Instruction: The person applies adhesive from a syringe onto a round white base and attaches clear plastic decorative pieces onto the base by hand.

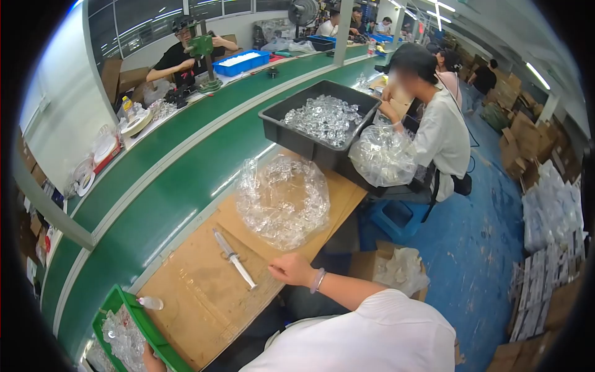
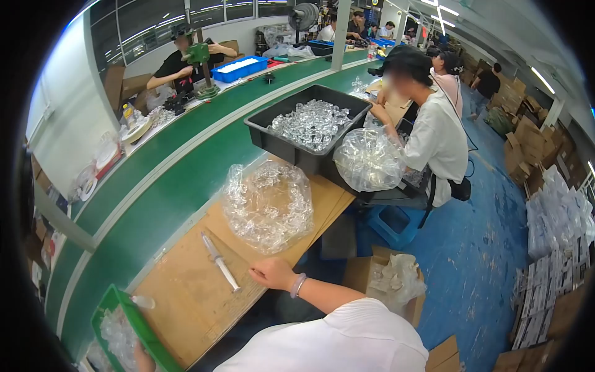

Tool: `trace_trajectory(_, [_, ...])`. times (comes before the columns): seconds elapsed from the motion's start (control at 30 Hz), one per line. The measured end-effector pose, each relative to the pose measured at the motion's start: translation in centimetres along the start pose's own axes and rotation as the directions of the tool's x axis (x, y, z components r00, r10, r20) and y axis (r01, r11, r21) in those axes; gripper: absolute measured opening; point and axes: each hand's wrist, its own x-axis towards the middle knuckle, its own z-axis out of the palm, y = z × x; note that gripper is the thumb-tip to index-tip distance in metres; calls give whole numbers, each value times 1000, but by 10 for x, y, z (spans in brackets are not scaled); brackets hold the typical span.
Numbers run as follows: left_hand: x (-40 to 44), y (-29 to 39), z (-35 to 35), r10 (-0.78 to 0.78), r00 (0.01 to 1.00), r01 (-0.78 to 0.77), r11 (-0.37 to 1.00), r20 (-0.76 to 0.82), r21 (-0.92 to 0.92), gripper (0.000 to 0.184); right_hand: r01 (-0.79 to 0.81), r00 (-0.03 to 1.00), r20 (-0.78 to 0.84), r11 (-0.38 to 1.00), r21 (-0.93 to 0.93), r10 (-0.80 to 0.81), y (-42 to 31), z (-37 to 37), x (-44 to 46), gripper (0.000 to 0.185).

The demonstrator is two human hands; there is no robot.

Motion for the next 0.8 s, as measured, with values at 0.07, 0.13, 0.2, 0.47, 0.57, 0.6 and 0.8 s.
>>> trace_trajectory(0.07, [2, -4, 2, -12, 1000, 12, 1000, 10, 5, 48, 6, 1000, 17, 999, -37, -6, 0, 1, -1, 17])
trace_trajectory(0.13, [7, -15, 4, 95, 995, -97, 994, -35, -47, 47, 26, 1000, 13, 998, -57, -25, 0, 1, 0, 15])
trace_trajectory(0.2, [8, -16, 4, 110, 990, -119, 986, -89, -112, 45, 44, 999, 16, 996, -79, -43, -1, 0, 2, 13])
trace_trajectory(0.47, [17, -37, 9, 45, 992, -57, 993, -117, -100, 39, 31, 999, 36, 995, -90, -27, 0, 3, 1, 16])
trace_trajectory(0.57, [16, -33, 8, 44, 988, -69, 983, -147, -172, 40, 38, 999, 25, 997, -68, -37, 0, 2, 1, 16])
trace_trajectory(0.6, [13, -27, 5, 45, 989, -64, 989, -138, -136, 40, 39, 999, 25, 997, -70, -37, 0, 2, 2, 16])
trace_trajectory(0.8, [7, -10, -4, 28, 994, -35, 997, -102, -74, 39, 55, 998, 46, 993, -109, -50, 1, 3, 0, 12])
